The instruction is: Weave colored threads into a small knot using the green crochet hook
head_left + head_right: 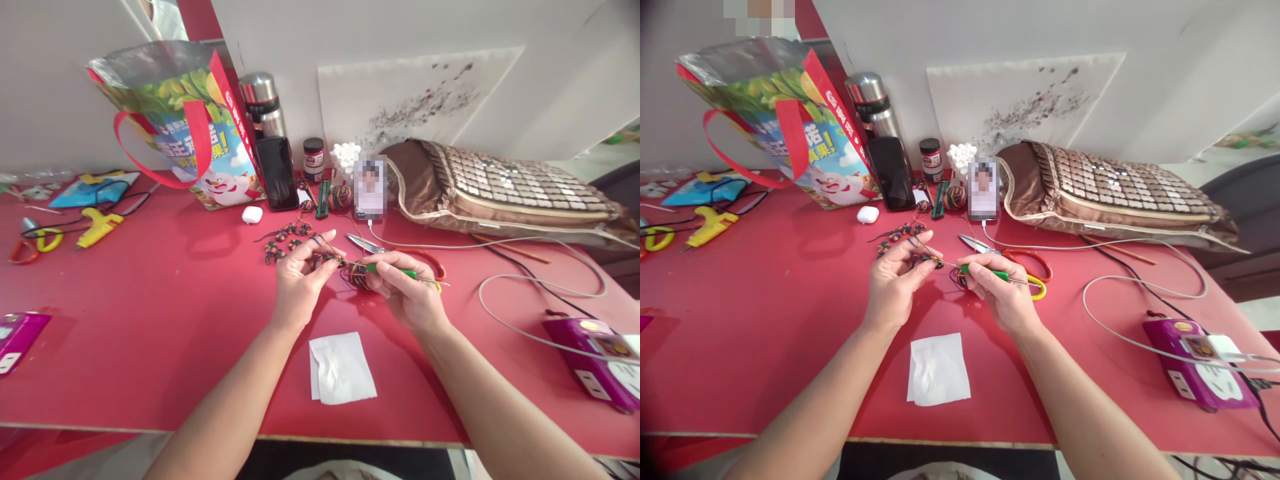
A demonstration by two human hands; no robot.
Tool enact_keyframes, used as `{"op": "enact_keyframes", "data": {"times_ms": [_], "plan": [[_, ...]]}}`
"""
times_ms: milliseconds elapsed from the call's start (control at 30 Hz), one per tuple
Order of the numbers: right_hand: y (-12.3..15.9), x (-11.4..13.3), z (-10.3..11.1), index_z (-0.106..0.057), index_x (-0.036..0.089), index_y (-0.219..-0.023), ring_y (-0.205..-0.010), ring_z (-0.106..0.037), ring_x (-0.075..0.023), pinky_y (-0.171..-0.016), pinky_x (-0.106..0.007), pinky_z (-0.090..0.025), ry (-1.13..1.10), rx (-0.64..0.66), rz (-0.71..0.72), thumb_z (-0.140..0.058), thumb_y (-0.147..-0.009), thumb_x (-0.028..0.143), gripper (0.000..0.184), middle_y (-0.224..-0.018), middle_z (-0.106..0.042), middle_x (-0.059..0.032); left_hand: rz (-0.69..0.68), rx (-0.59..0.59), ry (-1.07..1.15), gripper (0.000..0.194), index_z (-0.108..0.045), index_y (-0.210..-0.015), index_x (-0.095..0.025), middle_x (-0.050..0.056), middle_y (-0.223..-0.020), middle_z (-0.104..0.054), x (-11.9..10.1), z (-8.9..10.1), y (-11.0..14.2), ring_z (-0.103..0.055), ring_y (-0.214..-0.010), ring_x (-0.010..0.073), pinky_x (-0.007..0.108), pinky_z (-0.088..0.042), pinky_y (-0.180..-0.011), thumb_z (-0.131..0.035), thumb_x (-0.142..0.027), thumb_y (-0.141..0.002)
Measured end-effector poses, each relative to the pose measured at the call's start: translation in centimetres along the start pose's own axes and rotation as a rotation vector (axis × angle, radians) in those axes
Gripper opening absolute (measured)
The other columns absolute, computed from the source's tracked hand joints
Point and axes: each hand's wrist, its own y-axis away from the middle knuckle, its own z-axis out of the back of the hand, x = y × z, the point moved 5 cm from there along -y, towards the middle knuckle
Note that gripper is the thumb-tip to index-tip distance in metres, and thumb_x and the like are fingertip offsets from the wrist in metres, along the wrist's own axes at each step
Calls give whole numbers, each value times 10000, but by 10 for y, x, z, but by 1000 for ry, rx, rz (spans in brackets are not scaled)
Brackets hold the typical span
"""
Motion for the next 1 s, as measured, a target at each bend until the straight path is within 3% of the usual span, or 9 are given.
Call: {"op": "enact_keyframes", "data": {"times_ms": [200, 367, 533, 867, 1000], "plan": [[2, 2, 5, -879, 227, -807, -553, -498, -133, -513, -285, -321, 28, -40, 14, -929, -732, 390, 186, -586, -646, -24, -27, -21, -4, 339, -863, -1085, -235, 27, -881, -821, 0, 0, 0, -730, -790, 148, 280, -594, -781, -905, -204, -750], [4, 2, 6, -883, 228, -850, -564, -519, -145, -517, -292, -352, 85, -59, 61, -905, -774, 379, 170, -598, -641, -20, -50, -72, -55, 340, -856, -1093, -226, 31, -892, -814, 1, 3, 1, -732, -811, 155, 274, -584, -777, -898, -210, -755], [4, 4, 4, -871, 223, -866, -541, -477, -134, -512, -301, -351, 89, -28, 86, -895, -793, 412, 203, -594, -629, -8, 23, -77, -12, 372, -857, -1098, -236, 18, -883, -796, 6, 5, -1, -709, -783, 143, 283, -574, -782, -911, -227, -730], [7, -4, -2, -857, 247, -989, -572, -513, -135, -533, -292, -403, 85, 44, 117, -852, -896, 468, 240, -672, -658, -4, 54, 3, -12, 550, -812, -1271, -242, -9, -863, -757, 7, -1, 0, -669, -755, 114, 244, -552, -754, -924, -236, -733], [11, -1, -5, -833, 242, -1024, -592, -561, -150, -588, -316, -475, 275, 37, 220, -797, -950, 445, 219, -698, -680, -5, 8, -6, -72, 543, -799, -1302, -233, -7, -860, -757, 6, -5, 5, -655, -743, 113, 237, -548, -736, -905, -219, -770]]}}
